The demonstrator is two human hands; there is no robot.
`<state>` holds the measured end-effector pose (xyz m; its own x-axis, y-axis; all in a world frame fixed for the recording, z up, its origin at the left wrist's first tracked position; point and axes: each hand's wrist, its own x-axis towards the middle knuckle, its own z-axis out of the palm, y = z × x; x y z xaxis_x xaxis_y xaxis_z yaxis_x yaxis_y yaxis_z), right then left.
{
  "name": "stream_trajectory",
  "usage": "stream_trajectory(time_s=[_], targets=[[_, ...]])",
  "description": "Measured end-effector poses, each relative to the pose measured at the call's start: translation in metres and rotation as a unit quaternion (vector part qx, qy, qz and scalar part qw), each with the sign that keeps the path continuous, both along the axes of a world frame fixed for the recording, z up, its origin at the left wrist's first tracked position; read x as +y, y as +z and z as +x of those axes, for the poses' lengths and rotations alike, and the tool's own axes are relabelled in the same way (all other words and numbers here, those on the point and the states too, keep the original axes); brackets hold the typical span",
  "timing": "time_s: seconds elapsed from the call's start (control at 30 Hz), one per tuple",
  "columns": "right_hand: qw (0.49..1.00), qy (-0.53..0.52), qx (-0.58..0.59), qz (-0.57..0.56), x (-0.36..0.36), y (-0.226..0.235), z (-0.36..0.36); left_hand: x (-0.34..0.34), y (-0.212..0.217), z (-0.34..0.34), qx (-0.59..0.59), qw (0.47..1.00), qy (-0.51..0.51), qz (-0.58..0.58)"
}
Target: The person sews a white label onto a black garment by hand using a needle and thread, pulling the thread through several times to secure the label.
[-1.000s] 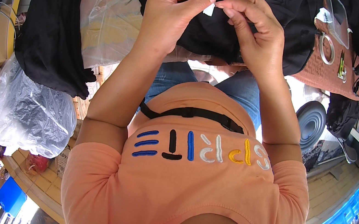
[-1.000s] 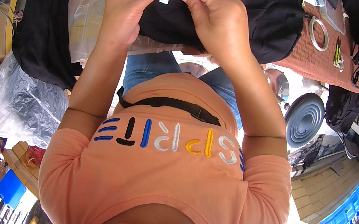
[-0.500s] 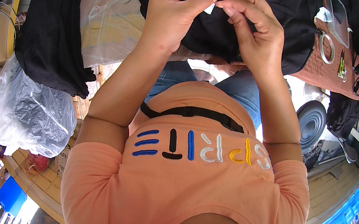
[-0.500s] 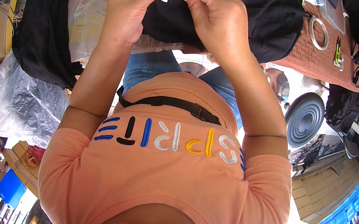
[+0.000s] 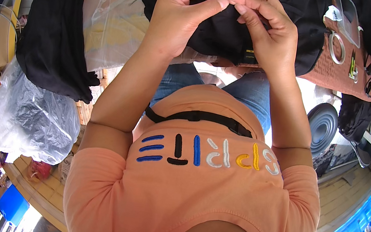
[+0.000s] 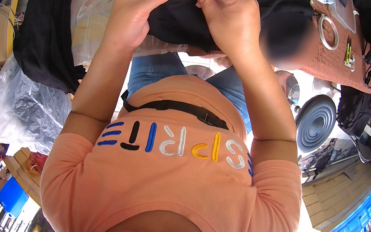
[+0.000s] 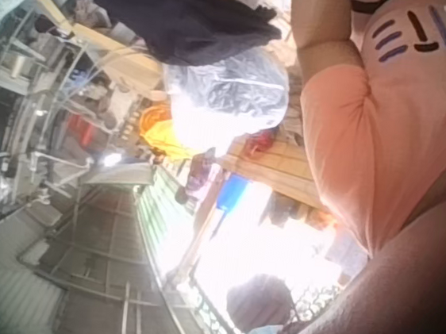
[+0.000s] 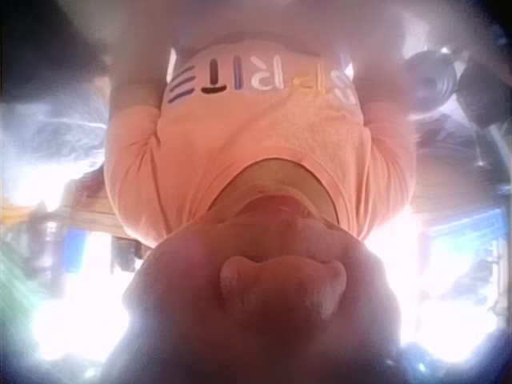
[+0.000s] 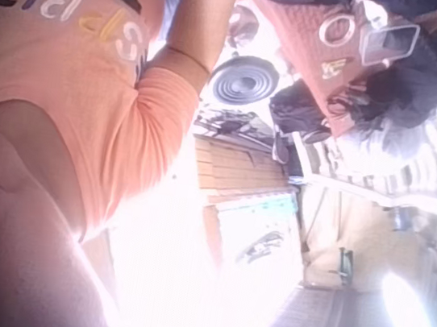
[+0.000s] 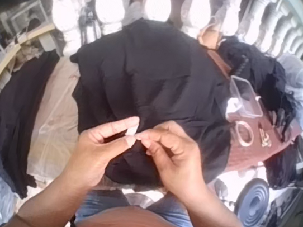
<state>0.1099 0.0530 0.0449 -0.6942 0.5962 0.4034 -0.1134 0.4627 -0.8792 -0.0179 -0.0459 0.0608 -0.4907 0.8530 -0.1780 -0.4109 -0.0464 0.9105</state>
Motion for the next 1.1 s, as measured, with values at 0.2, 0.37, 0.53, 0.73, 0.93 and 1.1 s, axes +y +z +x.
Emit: stream_trajectory(time_s=[0.2,0.37,0.53,0.73,0.93,1.1], targets=[[1.000,-0.011,0.000,-0.018,-0.001,0.012,0.007,-0.005,-0.001,-0.001,0.031,0.999,0.015,-0.011],[0.992,-0.030,-0.021,0.121,-0.002,0.019,0.010,-0.007,-0.004,-0.002,0.009,1.000,0.007,-0.018],[0.986,-0.055,-0.039,0.151,-0.003,0.020,0.012,-0.006,-0.001,0.000,0.016,1.000,0.016,-0.008],[0.986,-0.055,-0.014,0.157,0.000,0.023,0.013,-0.005,-0.005,-0.001,0.055,0.998,0.028,0.011],[0.996,-0.082,0.041,0.006,0.008,0.031,0.026,-0.007,-0.021,-0.009,0.161,0.985,0.045,0.034],[0.992,-0.086,0.088,-0.024,0.004,0.052,0.038,-0.008,-0.009,-0.004,0.200,0.978,0.051,0.018]])
